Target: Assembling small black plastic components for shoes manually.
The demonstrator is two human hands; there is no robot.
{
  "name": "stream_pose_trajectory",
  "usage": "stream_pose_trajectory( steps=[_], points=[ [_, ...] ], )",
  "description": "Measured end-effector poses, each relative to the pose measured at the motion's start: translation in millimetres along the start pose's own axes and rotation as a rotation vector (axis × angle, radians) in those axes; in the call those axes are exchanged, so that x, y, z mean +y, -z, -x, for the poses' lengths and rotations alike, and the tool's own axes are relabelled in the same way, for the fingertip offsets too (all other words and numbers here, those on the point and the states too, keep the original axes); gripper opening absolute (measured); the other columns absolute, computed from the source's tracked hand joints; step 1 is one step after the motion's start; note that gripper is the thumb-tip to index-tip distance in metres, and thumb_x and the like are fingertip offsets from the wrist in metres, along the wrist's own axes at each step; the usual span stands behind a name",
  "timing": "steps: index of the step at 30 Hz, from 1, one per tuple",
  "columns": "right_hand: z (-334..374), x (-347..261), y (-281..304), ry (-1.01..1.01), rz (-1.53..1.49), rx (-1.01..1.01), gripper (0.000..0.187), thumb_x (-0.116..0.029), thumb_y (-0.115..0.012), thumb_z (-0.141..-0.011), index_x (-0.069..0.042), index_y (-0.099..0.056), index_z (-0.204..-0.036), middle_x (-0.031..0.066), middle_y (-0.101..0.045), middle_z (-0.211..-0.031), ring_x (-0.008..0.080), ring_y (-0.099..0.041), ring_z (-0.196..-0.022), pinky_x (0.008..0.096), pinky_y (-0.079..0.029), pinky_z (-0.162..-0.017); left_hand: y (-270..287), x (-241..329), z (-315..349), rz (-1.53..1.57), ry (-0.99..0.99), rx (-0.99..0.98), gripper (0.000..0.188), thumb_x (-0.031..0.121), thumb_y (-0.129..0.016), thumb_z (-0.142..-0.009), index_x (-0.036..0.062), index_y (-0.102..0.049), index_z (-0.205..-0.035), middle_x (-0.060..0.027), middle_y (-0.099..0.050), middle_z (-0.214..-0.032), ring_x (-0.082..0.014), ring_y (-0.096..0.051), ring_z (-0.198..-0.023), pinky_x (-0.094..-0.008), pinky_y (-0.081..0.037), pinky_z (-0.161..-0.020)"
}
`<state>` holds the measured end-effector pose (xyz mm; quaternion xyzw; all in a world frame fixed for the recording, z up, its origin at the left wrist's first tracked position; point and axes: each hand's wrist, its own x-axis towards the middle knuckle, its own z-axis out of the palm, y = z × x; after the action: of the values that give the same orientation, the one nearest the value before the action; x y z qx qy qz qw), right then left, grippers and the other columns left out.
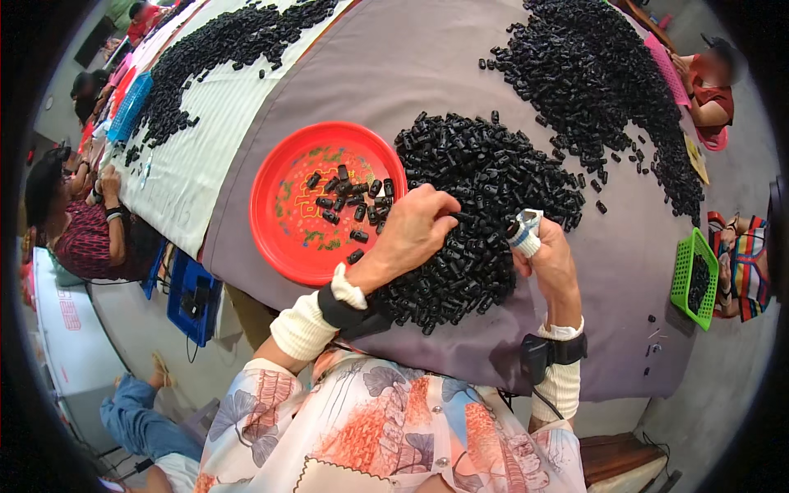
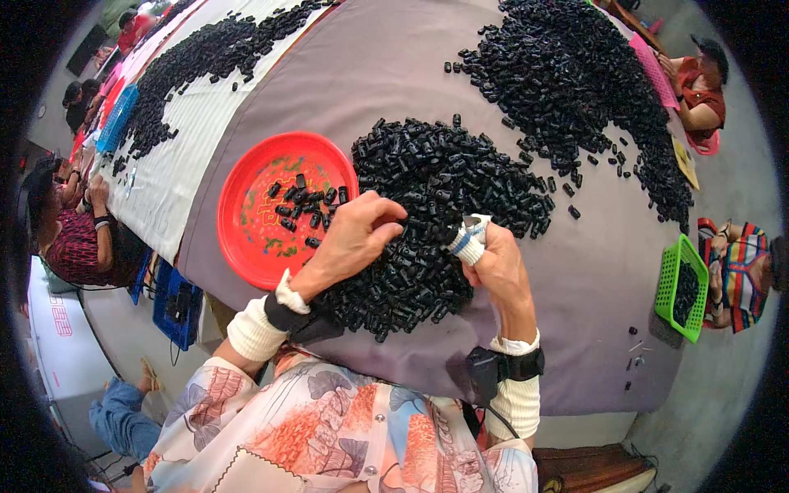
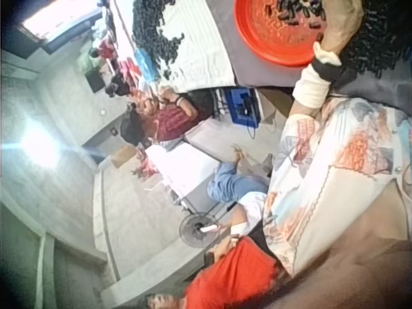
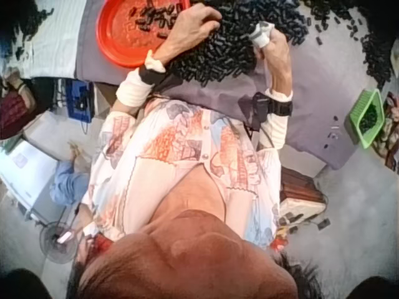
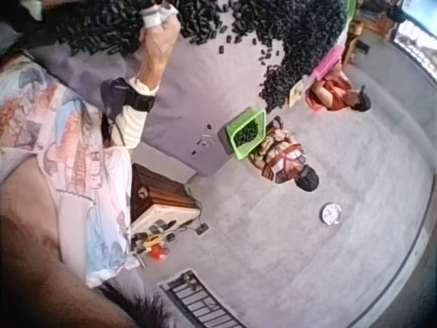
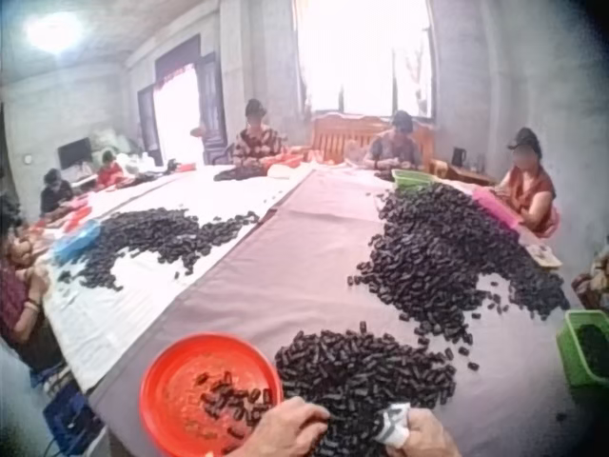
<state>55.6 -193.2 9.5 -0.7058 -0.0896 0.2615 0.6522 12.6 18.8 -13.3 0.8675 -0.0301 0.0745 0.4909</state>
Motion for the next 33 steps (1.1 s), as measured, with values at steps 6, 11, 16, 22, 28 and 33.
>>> stream_pose_trajectory(
  steps=[6,11,16,22,28,33],
  points=[
    [4,0,2,-0.02,0.026,0.036,0.021,-0.02,-0.063,-0.082,-0.009,-0.053,-0.068,-0.0045,-0.046,-0.05,0.0031,-0.04,-0.039,0.0195,-0.028,-0.036,-32,-5,-18,-0.355,-0.182,-0.063,0.018,0.01,-0.065,-0.071,0.0072,-0.06,-0.088,-0.0099,-0.051,-0.084,-0.0286,-0.052,-0.084,-0.0397,-0.046,-0.071],
    [3,8,5,-0.066,-0.028,0.035,0.019,-0.017,-0.064,-0.081,-0.007,-0.054,-0.068,-0.004,-0.048,-0.051,0.0039,-0.042,-0.039,0.0203,-0.029,-0.036,-36,-9,-18,-0.349,-0.274,-0.052,0.019,0.009,-0.067,-0.069,0.0084,-0.06,-0.085,-0.0082,-0.05,-0.081,-0.0277,-0.051,-0.08,-0.0385,-0.046,-0.067],
    [-2,-4,-5,-0.055,-0.04,-0.012,0.016,-0.014,-0.064,-0.08,-0.006,-0.054,-0.07,-0.0035,-0.049,-0.052,0.0045,-0.042,-0.04,0.0202,-0.031,-0.037,-39,-14,-16,-0.404,-0.305,-0.05,0.013,0.009,-0.066,-0.07,0.0072,-0.058,-0.08,-0.0082,-0.049,-0.079,-0.0278,-0.051,-0.078,-0.0381,-0.045,-0.064],
    [-3,-29,-5,0.004,0.012,-0.061,0.02,-0.021,-0.062,-0.083,-0.009,-0.051,-0.07,-0.0031,-0.048,-0.053,0.0055,-0.043,-0.042,0.02,-0.032,-0.038,3,24,-23,0.825,0.291,-0.178,0.012,0.013,-0.062,-0.082,0.0041,-0.062,-0.09,-0.0035,-0.059,-0.084,-0.0134,-0.057,-0.075,-0.0274,-0.047,-0.061],
    [-16,-102,-22,0.128,0.18,-0.121,0.022,-0.026,-0.064,-0.082,-0.006,-0.055,-0.079,-0.0038,-0.05,-0.055,0.0043,-0.046,-0.044,0.0191,-0.035,-0.041,45,58,-24,1.558,0.338,-0.129,0.02,0.017,-0.056,-0.088,0.0035,-0.058,-0.103,-0.0031,-0.059,-0.085,-0.0103,-0.056,-0.073,-0.0266,-0.046,-0.066],
    [-22,-114,-39,0.151,0.274,-0.142,0.027,-0.028,-0.071,-0.075,-0.005,-0.058,-0.079,-0.0041,-0.051,-0.057,0.0034,-0.046,-0.044,0.0189,-0.035,-0.04,53,64,-25,1.663,0.296,-0.169,0.022,0.018,-0.053,-0.09,0.0027,-0.057,-0.105,-0.0048,-0.06,-0.089,-0.0109,-0.057,-0.076,-0.0261,-0.047,-0.069]
  ],
)
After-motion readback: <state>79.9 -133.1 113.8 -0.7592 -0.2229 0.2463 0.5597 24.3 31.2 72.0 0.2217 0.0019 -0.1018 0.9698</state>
